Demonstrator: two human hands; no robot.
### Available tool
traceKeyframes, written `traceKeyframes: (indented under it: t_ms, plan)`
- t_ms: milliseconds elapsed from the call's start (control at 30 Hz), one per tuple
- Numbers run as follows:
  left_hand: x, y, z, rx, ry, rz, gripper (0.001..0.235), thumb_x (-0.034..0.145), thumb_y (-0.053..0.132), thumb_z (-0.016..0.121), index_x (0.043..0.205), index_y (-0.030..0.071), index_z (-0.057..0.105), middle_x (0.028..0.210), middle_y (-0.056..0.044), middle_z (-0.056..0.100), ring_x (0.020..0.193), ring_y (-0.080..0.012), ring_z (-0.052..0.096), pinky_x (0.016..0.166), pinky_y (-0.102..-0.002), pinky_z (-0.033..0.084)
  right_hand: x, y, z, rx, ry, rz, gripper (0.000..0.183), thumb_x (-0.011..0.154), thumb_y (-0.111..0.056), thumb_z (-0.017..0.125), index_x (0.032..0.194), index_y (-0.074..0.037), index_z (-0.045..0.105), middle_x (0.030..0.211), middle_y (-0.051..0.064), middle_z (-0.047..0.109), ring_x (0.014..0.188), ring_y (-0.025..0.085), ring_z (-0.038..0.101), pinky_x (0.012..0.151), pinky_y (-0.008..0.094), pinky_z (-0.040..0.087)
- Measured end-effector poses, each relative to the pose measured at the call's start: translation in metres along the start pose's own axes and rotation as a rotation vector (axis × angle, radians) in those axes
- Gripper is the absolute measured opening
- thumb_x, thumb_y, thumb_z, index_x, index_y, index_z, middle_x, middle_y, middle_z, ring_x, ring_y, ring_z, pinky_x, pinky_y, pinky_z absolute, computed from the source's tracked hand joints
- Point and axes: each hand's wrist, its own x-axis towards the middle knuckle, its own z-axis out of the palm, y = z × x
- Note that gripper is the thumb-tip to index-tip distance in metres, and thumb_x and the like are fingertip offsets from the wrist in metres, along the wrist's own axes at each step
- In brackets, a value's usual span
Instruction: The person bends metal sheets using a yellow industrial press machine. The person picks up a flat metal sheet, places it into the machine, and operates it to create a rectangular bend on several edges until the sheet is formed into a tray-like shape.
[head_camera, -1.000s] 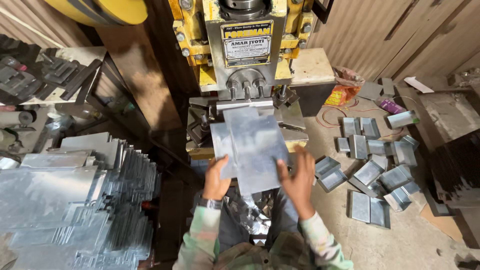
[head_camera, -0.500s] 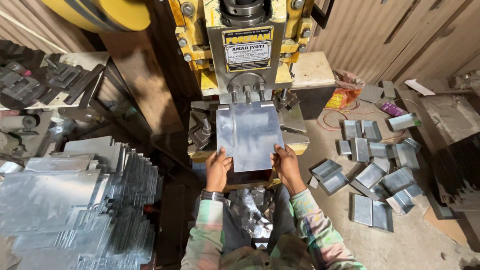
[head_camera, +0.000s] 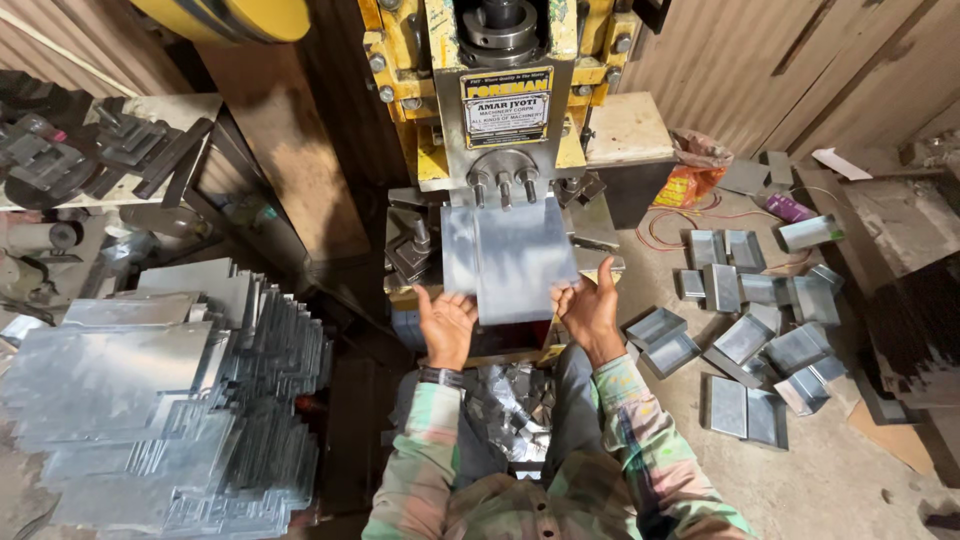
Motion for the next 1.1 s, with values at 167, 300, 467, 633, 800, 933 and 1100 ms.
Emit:
traceKeyframes:
  t_ms: [167, 300, 467, 633, 800, 933, 1100]
  plan:
    - [-0.038, -0.051, 0.055, 0.165, -0.334, 0.122, 0.077, 0.101, 0.061, 0.033, 0.154, 0.004, 0.034, 0.156, -0.017, 0.047, 0.142, -0.0346, 0.05, 0.119, -0.047, 0.04, -0.001, -0.007, 0.02, -0.09, 0.207, 0.034, 0.101, 0.085, -0.08, 0.022, 0.132, 0.003, 0.054, 0.122, 0.02, 0.073, 0.116, 0.033, 0.07, 0.102, 0.045, 0.054]
    - [-0.044, -0.101, 0.096, 0.259, -0.016, 0.29, 0.052, 0.104, 0.03, 0.052, 0.15, 0.009, 0.038, 0.144, -0.011, 0.052, 0.128, -0.0293, 0.056, 0.104, -0.047, 0.051, 0.004, -0.008, -0.002, 0.15, 0.032, -0.048, 0.102, 0.109, -0.081, 0.031, 0.141, 0.011, 0.058, 0.122, 0.023, 0.07, 0.11, 0.034, 0.066, 0.095, 0.041, 0.051]
    - [-0.019, -0.096, 0.088, 0.302, 0.024, 0.22, 0.042, 0.101, 0.015, 0.063, 0.139, 0.004, 0.049, 0.13, -0.011, 0.058, 0.116, -0.027, 0.064, 0.094, -0.044, 0.061, 0.007, -0.002, -0.061, 0.09, 0.226, -0.01, 0.09, 0.095, -0.08, 0.036, 0.12, 0.003, 0.058, 0.114, 0.023, 0.07, 0.107, 0.035, 0.07, 0.097, 0.046, 0.056]
    - [0.019, 0.003, 0.022, 0.436, -0.19, -0.251, 0.036, 0.099, 0.018, 0.065, 0.127, -0.003, 0.054, 0.125, -0.018, 0.066, 0.11, -0.0306, 0.069, 0.087, -0.044, 0.061, -0.013, -0.017, -0.13, 0.168, 0.118, -0.114, 0.064, 0.105, -0.057, 0.045, 0.121, 0.003, 0.059, 0.112, 0.02, 0.068, 0.102, 0.035, 0.069, 0.093, 0.047, 0.058]
    - [0.036, 0.039, 0.015, 0.405, -0.016, -0.347, 0.055, 0.099, 0.042, 0.061, 0.134, 0.0, 0.059, 0.125, -0.016, 0.064, 0.103, -0.0302, 0.065, 0.081, -0.043, 0.055, -0.023, -0.014, -0.151, -0.023, 0.38, -0.061, 0.036, 0.109, -0.03, 0.055, 0.121, 0.003, 0.059, 0.113, 0.017, 0.065, 0.102, 0.031, 0.068, 0.089, 0.045, 0.061]
    - [0.01, 0.033, 0.032, 0.095, -0.046, -0.221, 0.08, 0.098, 0.062, 0.053, 0.136, -0.008, 0.058, 0.131, -0.025, 0.067, 0.116, -0.0323, 0.068, 0.097, -0.043, 0.056, -0.019, 0.014, -0.108, -0.029, 0.38, -0.094, 0.03, 0.103, -0.014, 0.049, 0.122, 0.009, 0.055, 0.117, 0.022, 0.065, 0.104, 0.037, 0.07, 0.09, 0.048, 0.064]
    - [-0.016, 0.006, 0.025, 0.354, -0.038, 0.079, 0.046, 0.102, 0.022, 0.058, 0.142, -0.001, 0.053, 0.136, -0.011, 0.06, 0.12, -0.0261, 0.065, 0.103, -0.047, 0.054, 0.006, 0.037, -0.041, -0.039, 0.265, -0.211, 0.026, 0.101, 0.001, 0.045, 0.124, 0.011, 0.048, 0.116, 0.024, 0.063, 0.106, 0.04, 0.07, 0.094, 0.056, 0.062]
